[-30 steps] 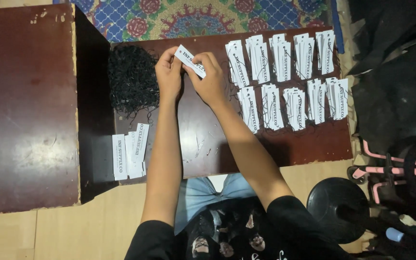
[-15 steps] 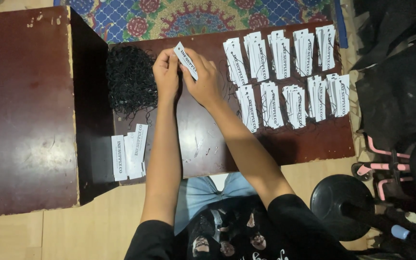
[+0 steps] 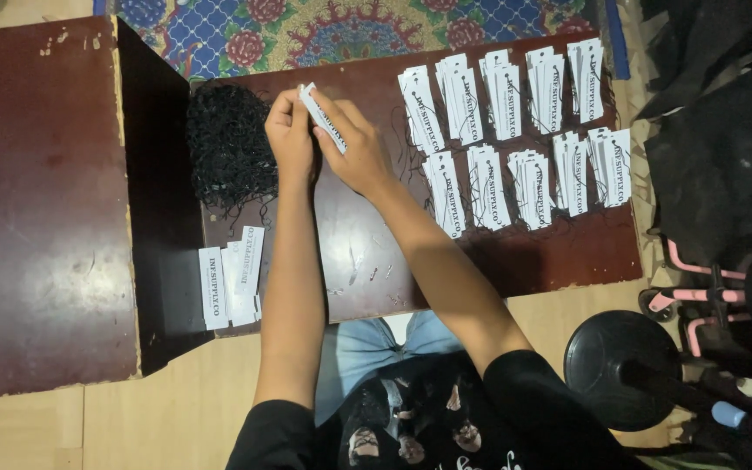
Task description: The person sits on the floor and repeatedly picks up a white tag and a black cord, threads the cord through the tag, and places the assembled unit on the table. The person continues this process for multiple units throughout the clip.
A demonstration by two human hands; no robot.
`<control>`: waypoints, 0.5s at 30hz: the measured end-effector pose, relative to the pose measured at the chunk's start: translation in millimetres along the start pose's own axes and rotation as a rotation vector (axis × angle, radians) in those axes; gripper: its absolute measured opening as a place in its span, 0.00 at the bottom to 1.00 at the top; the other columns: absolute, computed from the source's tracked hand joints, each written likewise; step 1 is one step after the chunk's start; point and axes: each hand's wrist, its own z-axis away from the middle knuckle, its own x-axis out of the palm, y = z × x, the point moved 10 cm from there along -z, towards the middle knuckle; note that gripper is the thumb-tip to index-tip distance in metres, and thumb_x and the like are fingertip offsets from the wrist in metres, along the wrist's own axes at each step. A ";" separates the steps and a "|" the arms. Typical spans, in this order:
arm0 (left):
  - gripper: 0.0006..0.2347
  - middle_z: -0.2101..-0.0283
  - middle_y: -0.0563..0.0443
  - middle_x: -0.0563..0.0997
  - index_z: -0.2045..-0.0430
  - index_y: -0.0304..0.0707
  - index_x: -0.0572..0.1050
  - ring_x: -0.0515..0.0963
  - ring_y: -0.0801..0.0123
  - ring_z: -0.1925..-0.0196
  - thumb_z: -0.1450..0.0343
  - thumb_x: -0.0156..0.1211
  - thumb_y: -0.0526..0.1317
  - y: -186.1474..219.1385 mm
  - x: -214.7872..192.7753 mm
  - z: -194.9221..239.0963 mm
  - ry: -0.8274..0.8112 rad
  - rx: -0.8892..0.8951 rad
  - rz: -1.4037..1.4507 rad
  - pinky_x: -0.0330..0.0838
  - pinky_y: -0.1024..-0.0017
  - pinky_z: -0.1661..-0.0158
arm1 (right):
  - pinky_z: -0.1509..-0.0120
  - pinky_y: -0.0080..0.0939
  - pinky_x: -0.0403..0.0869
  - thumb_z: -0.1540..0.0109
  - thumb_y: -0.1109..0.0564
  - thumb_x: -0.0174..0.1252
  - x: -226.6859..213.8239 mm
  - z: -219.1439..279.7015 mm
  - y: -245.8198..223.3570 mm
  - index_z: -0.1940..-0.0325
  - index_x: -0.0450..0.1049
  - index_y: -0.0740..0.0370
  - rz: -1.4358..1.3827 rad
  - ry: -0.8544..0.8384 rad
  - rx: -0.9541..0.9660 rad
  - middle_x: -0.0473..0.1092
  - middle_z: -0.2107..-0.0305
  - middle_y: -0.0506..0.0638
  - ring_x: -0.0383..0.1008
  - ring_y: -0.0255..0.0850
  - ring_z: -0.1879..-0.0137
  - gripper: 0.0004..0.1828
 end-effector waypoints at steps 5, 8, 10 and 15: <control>0.09 0.82 0.56 0.73 0.76 0.39 0.77 0.71 0.79 0.78 0.25 0.61 0.40 -16.4 -9.3 -1.2 0.123 -0.034 0.154 0.66 0.81 0.72 | 0.51 0.47 0.79 0.33 0.55 0.59 0.8 0.0 3.8 0.29 0.68 0.44 -0.063 0.148 -0.070 0.74 0.56 0.47 0.81 0.49 0.53 0.26; 0.08 0.81 0.55 0.73 0.77 0.38 0.77 0.69 0.78 0.77 0.26 0.62 0.36 -30.6 -11.4 -7.5 0.078 -0.015 0.103 0.67 0.79 0.71 | 0.49 0.49 0.78 0.32 0.57 0.58 -6.3 -1.3 2.6 0.28 0.68 0.47 -0.046 0.198 -0.071 0.74 0.56 0.50 0.80 0.51 0.53 0.27; 0.08 0.80 0.55 0.73 0.76 0.38 0.78 0.70 0.79 0.76 0.26 0.62 0.36 -24.8 -7.6 -6.0 0.061 -0.011 0.086 0.67 0.79 0.71 | 0.48 0.49 0.78 0.32 0.57 0.58 -7.0 -1.6 3.6 0.29 0.68 0.48 -0.047 0.212 -0.073 0.73 0.56 0.49 0.80 0.50 0.53 0.26; 0.08 0.78 0.52 0.76 0.75 0.38 0.78 0.74 0.76 0.75 0.25 0.61 0.38 -10.5 -0.2 -2.2 0.045 -0.013 0.108 0.69 0.80 0.69 | 0.44 0.45 0.76 0.33 0.52 0.61 -10.8 -4.6 5.3 0.34 0.73 0.47 -0.063 0.235 -0.090 0.73 0.55 0.44 0.79 0.44 0.50 0.22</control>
